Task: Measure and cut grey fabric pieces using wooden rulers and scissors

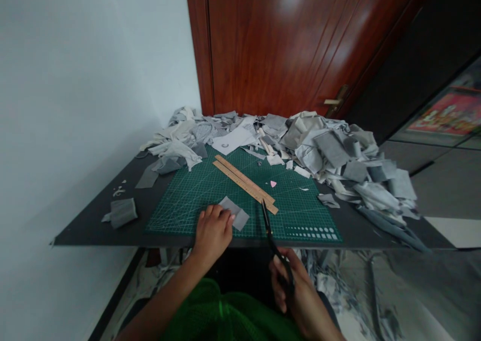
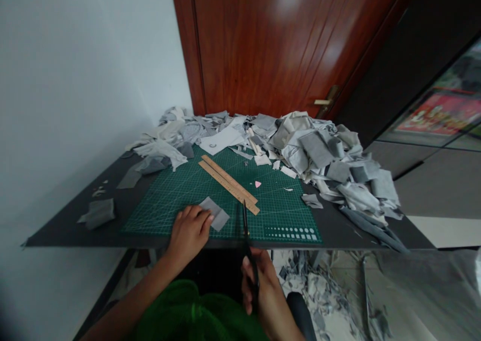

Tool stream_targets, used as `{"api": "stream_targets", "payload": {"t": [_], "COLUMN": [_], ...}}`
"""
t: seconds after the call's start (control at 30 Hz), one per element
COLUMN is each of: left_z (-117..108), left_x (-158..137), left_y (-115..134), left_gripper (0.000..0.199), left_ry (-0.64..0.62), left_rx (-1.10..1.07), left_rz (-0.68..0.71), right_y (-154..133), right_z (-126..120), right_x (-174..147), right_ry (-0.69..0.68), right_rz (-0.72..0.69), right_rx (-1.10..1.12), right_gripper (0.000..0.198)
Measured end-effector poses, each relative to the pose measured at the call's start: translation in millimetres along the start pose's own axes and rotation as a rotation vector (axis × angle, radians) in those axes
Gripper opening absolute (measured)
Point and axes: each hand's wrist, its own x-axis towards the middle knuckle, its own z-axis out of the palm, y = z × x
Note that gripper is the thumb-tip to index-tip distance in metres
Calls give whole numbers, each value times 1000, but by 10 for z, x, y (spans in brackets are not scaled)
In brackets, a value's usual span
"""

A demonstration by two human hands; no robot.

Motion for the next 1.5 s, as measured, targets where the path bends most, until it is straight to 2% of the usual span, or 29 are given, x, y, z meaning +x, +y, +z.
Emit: {"api": "stream_targets", "payload": {"t": [0.1,0.17,0.3,0.53,0.63,0.73,0.87,1.07,1.17,1.23,1.37,1.43,1.5], "left_z": [-7,-15,-97,-182,-124,-72,-52,-3,33,45,10,-28,-57], "left_x": [4,23,159,424,373,300,277,286,251,233,245,258,256], "left_y": [2,-21,-107,-202,-236,-308,-415,-404,-312,-239,-126,-94,-66], "left_gripper": [28,22,16,42,41,26,37,36,24,20,27,29,27], "left_ry": [27,35,-91,-156,-111,-18,-167,-220,-200,-166,-200,-241,-225], "left_rx": [4,-21,-30,171,140,-19,-292,-370,-280,-203,-93,-75,-68], "left_rz": [22,85,187,-36,-68,68,365,414,404,345,145,115,134], "right_y": [14,103,289,352,307,205,45,-23,24,81,232,304,364], "right_z": [-52,-128,-228,-238,-243,-193,-59,18,-52,-120,-228,-252,-263], "right_x": [-19,-79,-255,-336,-274,-211,-75,156,98,-10,-282,-402,-495], "right_ry": [-51,-105,-123,-149,-219,-177,-94,-86,-74,-77,-67,-38,0], "right_rz": [-51,-23,69,134,197,228,181,26,-50,-65,-44,-24,12], "right_rx": [-23,-20,-8,-15,4,24,4,-98,-107,-106,-76,-76,-80], "right_gripper": [59,58,59,50,53,59,59,60,59,62,67,67,67]}}
